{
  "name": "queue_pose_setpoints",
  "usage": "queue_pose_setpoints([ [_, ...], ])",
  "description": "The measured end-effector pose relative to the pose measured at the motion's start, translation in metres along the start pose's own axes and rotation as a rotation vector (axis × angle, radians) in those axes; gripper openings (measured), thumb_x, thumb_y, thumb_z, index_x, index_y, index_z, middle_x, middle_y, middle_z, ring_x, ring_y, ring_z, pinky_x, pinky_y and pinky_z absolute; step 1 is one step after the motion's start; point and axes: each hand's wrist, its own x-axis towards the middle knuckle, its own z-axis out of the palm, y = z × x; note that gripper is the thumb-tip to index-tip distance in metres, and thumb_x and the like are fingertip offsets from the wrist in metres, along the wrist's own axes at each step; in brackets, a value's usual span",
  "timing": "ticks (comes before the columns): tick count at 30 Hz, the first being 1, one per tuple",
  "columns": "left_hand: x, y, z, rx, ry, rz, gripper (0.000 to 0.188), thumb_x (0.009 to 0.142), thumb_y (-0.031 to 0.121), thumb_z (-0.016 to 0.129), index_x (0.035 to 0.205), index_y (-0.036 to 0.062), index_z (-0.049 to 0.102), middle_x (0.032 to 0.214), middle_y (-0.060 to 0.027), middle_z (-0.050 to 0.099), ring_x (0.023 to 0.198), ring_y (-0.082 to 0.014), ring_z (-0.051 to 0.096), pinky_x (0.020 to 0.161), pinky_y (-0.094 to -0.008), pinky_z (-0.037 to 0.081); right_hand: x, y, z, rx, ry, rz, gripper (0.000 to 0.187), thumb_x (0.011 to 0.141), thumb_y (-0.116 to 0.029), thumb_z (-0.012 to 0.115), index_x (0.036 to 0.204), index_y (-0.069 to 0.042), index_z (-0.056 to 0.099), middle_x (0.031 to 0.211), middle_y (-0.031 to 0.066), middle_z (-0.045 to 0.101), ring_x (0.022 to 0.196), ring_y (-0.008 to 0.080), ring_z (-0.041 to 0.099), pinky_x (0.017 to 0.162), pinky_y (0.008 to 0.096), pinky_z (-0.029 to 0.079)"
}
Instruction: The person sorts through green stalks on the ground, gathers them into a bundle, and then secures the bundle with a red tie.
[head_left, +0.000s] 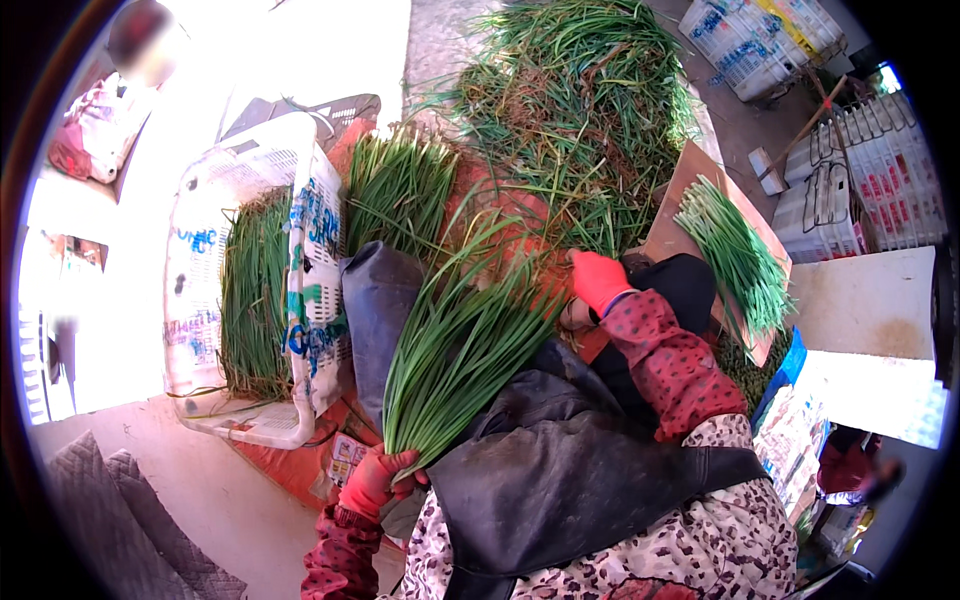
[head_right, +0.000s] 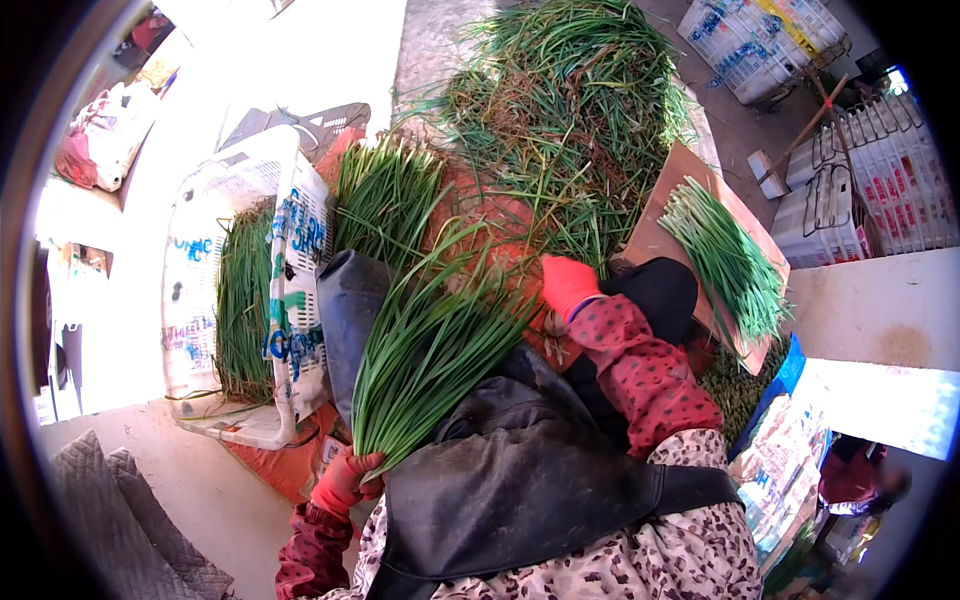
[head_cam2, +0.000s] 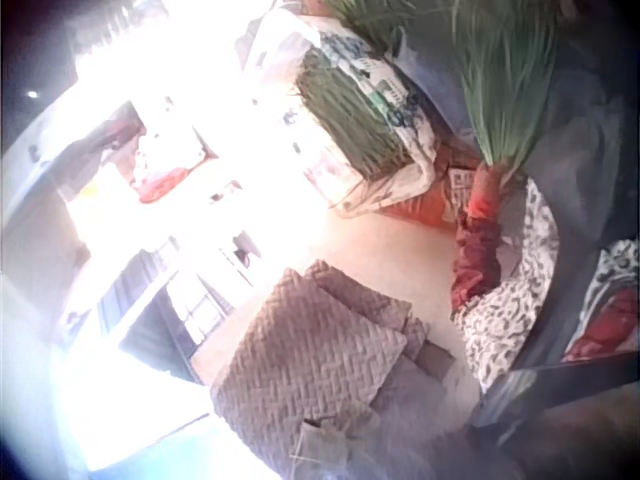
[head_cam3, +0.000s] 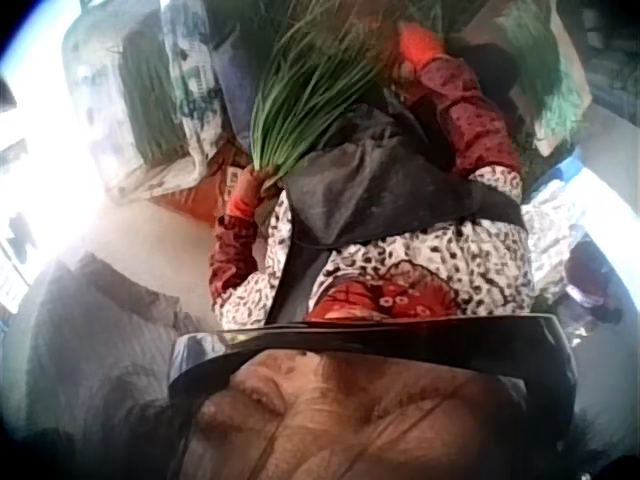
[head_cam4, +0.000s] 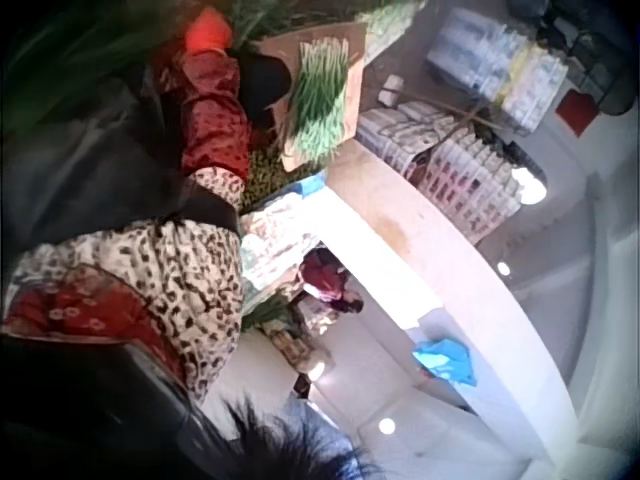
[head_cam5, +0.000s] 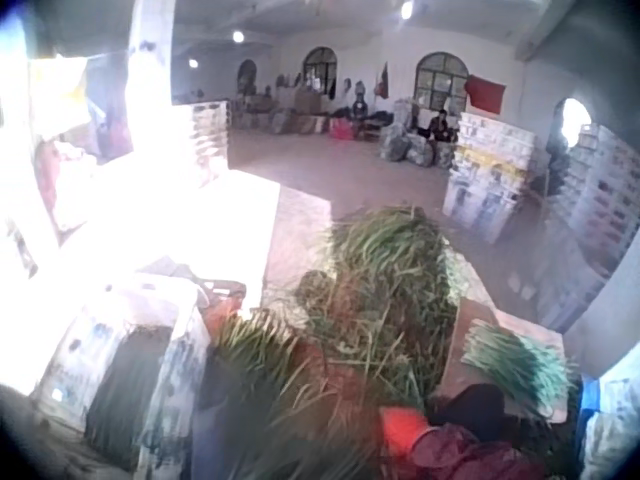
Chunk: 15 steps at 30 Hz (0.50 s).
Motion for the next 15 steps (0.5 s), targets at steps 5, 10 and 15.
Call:
queue_pose_setpoints([
  [5, -0.009, -0.014, -0.020, -0.023, -0.060, -0.007, 0.022, 0.084, 0.021, 0.067, 0.092, 0.0036, 0.058, 0.068, -0.0153, 0.062, 0.037, -0.0146, 0.044, 0.034, -0.0257, 0.030, 0.011, -0.033, -0.080, 0.216, 0.523, -0.197, 0.021, 0.086, -0.017, 0.054, 0.106, -0.015, 0.059, 0.083, 0.0082, 0.065, 0.075, 0.0299, 0.063, 0.061, 0.0410, 0.049],
  [10, -0.005, -0.014, -0.023, -0.028, -0.053, -0.027, 0.020, 0.084, 0.021, 0.066, 0.087, 0.0026, 0.058, 0.069, -0.0164, 0.063, 0.037, -0.0146, 0.044, 0.034, -0.0260, 0.029, 0.014, -0.121, -0.098, 0.392, 0.523, -0.469, 0.021, 0.083, -0.016, 0.063, 0.104, -0.017, 0.065, 0.088, 0.0046, 0.066, 0.078, 0.0242, 0.063, 0.066, 0.0328, 0.051],
  [15, -0.007, -0.014, -0.021, 0.005, -0.035, -0.015, 0.018, 0.084, 0.019, 0.066, 0.087, 0.0029, 0.058, 0.068, -0.0168, 0.063, 0.037, -0.0151, 0.044, 0.034, -0.0262, 0.030, 0.037, -0.138, -0.070, 0.503, 0.482, -0.487, 0.019, 0.082, -0.017, 0.063, 0.101, -0.018, 0.066, 0.088, 0.0026, 0.066, 0.077, 0.0227, 0.063, 0.065, 0.0330, 0.050],
])
